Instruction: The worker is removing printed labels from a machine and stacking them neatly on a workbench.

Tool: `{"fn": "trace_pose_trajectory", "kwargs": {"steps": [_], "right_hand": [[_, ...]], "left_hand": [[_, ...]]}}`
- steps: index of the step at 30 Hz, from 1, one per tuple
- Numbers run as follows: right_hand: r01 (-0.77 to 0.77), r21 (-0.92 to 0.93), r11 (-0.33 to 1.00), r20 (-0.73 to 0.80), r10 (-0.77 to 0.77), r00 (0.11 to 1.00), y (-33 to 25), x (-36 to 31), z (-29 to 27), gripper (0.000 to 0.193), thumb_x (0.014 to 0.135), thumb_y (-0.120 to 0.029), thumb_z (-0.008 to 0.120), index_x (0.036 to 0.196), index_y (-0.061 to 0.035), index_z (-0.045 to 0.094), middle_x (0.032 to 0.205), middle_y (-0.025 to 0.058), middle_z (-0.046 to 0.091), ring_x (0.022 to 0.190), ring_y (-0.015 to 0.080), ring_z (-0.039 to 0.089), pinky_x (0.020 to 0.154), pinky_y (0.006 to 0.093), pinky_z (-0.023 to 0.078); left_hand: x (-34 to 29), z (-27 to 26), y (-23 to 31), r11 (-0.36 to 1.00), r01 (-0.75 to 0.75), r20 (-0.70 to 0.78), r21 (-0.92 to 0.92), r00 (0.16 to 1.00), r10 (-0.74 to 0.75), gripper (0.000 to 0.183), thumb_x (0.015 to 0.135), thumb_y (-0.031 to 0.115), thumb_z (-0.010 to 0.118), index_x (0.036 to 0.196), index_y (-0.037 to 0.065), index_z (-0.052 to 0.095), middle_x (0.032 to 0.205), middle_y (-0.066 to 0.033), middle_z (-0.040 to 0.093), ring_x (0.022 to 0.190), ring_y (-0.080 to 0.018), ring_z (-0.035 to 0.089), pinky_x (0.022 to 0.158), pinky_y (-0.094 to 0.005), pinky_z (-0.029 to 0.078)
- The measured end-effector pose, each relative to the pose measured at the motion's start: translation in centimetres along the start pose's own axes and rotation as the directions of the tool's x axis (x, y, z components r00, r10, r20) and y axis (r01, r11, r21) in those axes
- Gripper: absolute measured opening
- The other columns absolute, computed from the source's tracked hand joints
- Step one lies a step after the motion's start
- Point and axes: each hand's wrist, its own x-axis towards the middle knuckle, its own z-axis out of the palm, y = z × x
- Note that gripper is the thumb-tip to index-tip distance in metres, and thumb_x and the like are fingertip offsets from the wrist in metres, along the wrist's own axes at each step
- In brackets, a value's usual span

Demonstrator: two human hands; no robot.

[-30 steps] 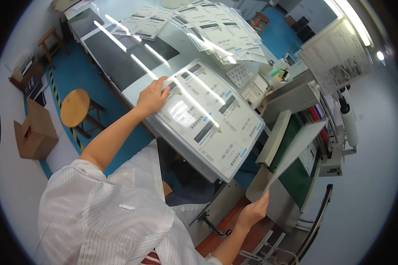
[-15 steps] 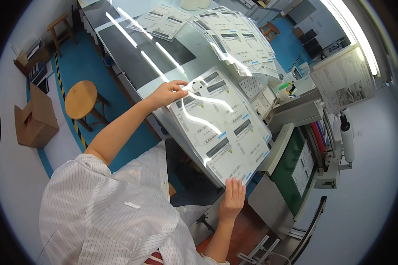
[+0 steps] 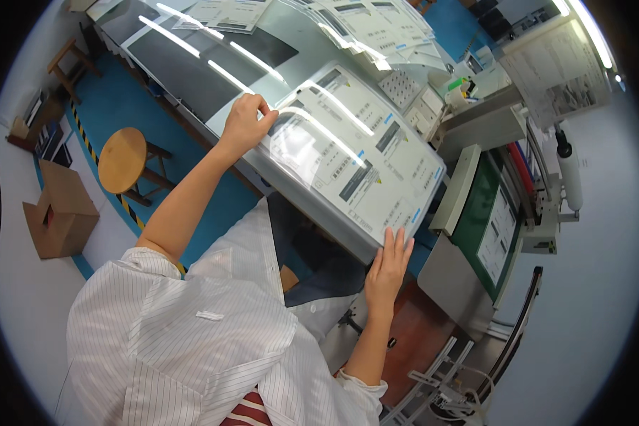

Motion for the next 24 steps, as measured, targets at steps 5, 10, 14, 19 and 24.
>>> {"fn": "trace_pose_trajectory", "kwargs": {"steps": [5, 10, 14, 19, 24], "right_hand": [[-0.123, 0.124, 0.985, 0.000, 0.124, 0.992, 0.2, 0.0, 0.5, 0.042, 0.099, -0.007, 0.043, 0.141, -0.0101, 0.047, 0.152, 0.0139, 0.035, 0.143, 0.0371, 0.023, 0.114, 0.0414, 0.022], [-0.140, 0.172, 0.975, -0.047, 0.150, 0.988, 0.7, -0.2, 0.9, 0.045, 0.096, -0.010, 0.046, 0.141, -0.0092, 0.046, 0.152, 0.0157, 0.034, 0.143, 0.0381, 0.022, 0.114, 0.0427, 0.022], [-0.143, 0.208, 0.968, -0.077, 0.162, 0.984, 1.0, -0.7, 1.5, 0.053, 0.095, -0.016, 0.052, 0.145, -0.0044, 0.038, 0.154, 0.0201, 0.026, 0.144, 0.0385, 0.019, 0.114, 0.0439, 0.022], [-0.150, 0.167, 0.974, -0.169, 0.178, 0.969, 1.2, -1.1, 2.1, 0.051, 0.099, -0.022, 0.048, 0.143, -0.0004, 0.039, 0.153, 0.0215, 0.029, 0.143, 0.0377, 0.023, 0.114, 0.0426, 0.025], [-0.225, 0.308, 0.924, -0.195, 0.293, 0.936, 5.7, -1.7, 1.8, 0.044, 0.101, -0.021, 0.044, 0.139, 0.0013, 0.045, 0.147, 0.0209, 0.040, 0.137, 0.0350, 0.036, 0.112, 0.0400, 0.030]], "left_hand": [[-0.3, 0.1, 0.5, 0.999, -0.018, -0.012, 0.050, 1.000, 0.019, 0.023, 0.079, 0.017, 0.069, 0.072, 0.000, 0.055, 0.081, -0.0157, 0.056, 0.082, -0.0323, 0.055, 0.076, -0.0417, 0.044], [-0.1, 0.7, -0.2, 0.997, -0.008, 0.005, 0.077, 1.000, 0.007, 0.027, 0.079, 0.021, 0.071, 0.075, 0.001, 0.054, 0.087, -0.0148, 0.055, 0.080, -0.0291, 0.054, 0.072, -0.0386, 0.045], [0.0, 0.1, 1.2, 0.992, 0.122, 0.077, 0.019, 0.989, -0.123, 0.033, 0.080, 0.024, 0.070, 0.097, -0.001, 0.058, 0.098, -0.0150, 0.056, 0.088, -0.0260, 0.054, 0.080, -0.0372, 0.046], [0.4, 0.9, 0.4, 0.998, 0.052, 0.120, 0.042, 0.991, -0.056, 0.042, 0.084, 0.026, 0.069, 0.116, 0.001, 0.060, 0.110, -0.0138, 0.059, 0.096, -0.0231, 0.058, 0.086, -0.0345, 0.047], [0.2, 2.6, 0.7, 0.987, 0.159, 0.175, 0.000, 0.972, -0.157, 0.045, 0.092, 0.031, 0.059, 0.121, -0.004, 0.057, 0.115, -0.0206, 0.059, 0.104, -0.0316, 0.058, 0.091, -0.0385, 0.045]]}}
